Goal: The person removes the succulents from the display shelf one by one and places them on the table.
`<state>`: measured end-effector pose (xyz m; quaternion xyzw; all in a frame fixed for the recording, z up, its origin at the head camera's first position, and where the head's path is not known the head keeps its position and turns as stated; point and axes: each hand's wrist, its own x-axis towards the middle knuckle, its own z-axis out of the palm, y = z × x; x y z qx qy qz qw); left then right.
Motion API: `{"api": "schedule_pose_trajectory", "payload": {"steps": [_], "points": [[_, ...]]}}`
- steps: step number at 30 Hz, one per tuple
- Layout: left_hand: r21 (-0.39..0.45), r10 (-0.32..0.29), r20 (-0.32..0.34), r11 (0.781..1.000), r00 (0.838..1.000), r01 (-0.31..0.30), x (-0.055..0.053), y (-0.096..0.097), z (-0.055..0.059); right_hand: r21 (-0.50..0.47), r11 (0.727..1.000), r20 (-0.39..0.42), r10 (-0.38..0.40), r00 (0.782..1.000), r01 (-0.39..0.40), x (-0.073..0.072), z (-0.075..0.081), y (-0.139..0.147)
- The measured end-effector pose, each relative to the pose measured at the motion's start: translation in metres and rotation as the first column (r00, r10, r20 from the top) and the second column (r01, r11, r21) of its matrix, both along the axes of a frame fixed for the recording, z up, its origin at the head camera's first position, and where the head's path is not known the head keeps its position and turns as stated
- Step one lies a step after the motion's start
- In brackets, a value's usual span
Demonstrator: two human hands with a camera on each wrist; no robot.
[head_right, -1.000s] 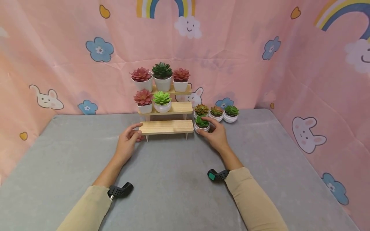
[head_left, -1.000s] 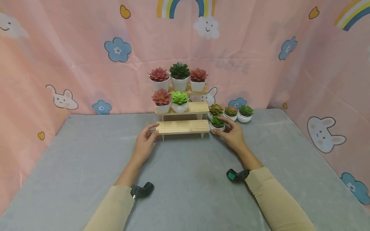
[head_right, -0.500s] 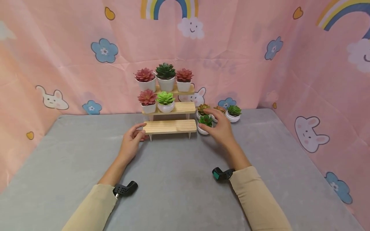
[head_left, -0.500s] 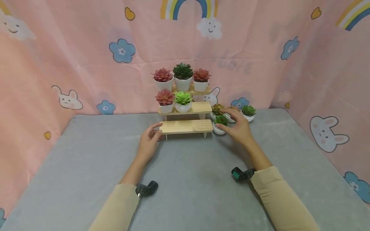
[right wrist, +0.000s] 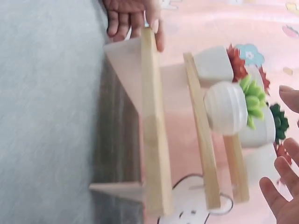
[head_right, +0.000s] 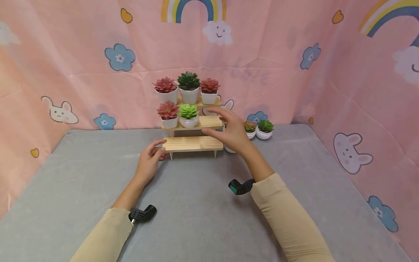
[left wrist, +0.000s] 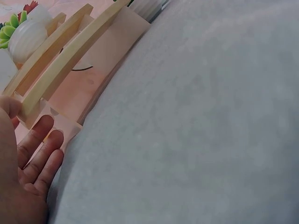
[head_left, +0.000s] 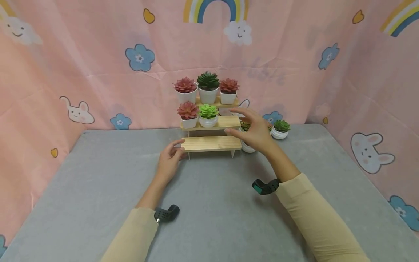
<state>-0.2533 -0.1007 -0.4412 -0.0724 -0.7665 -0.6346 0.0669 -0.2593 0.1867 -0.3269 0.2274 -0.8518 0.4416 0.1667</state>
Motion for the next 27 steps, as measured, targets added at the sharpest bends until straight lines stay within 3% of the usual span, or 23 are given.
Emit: {"api": "schedule_pose_trajectory", "payload": {"steps": [8, 15, 19, 27], "points": [[0.0, -0.005, 0.04, 1.0, 0.999, 0.005, 0.001, 0.0, 0.005, -0.032, 0.998, -0.039, 0.051, 0.998, -0.053, -0.013, 0.009, -0.03], [-0.005, -0.019, 0.049, 1.0, 0.999, 0.019, 0.018, 0.005, 0.032, -0.047, 0.996, -0.034, 0.077, 0.996, -0.079, -0.025, 0.005, -0.053], [0.011, -0.025, 0.048, 1.0, 0.999, 0.025, 0.021, 0.006, 0.035, -0.059, 0.996, -0.05, 0.07, 0.996, -0.073, -0.032, 0.001, -0.06], [-0.016, -0.015, 0.045, 1.0, 0.999, 0.015, 0.019, 0.005, 0.032, -0.088, 0.995, -0.004, 0.049, 0.999, -0.049, -0.041, -0.014, -0.067]]}}
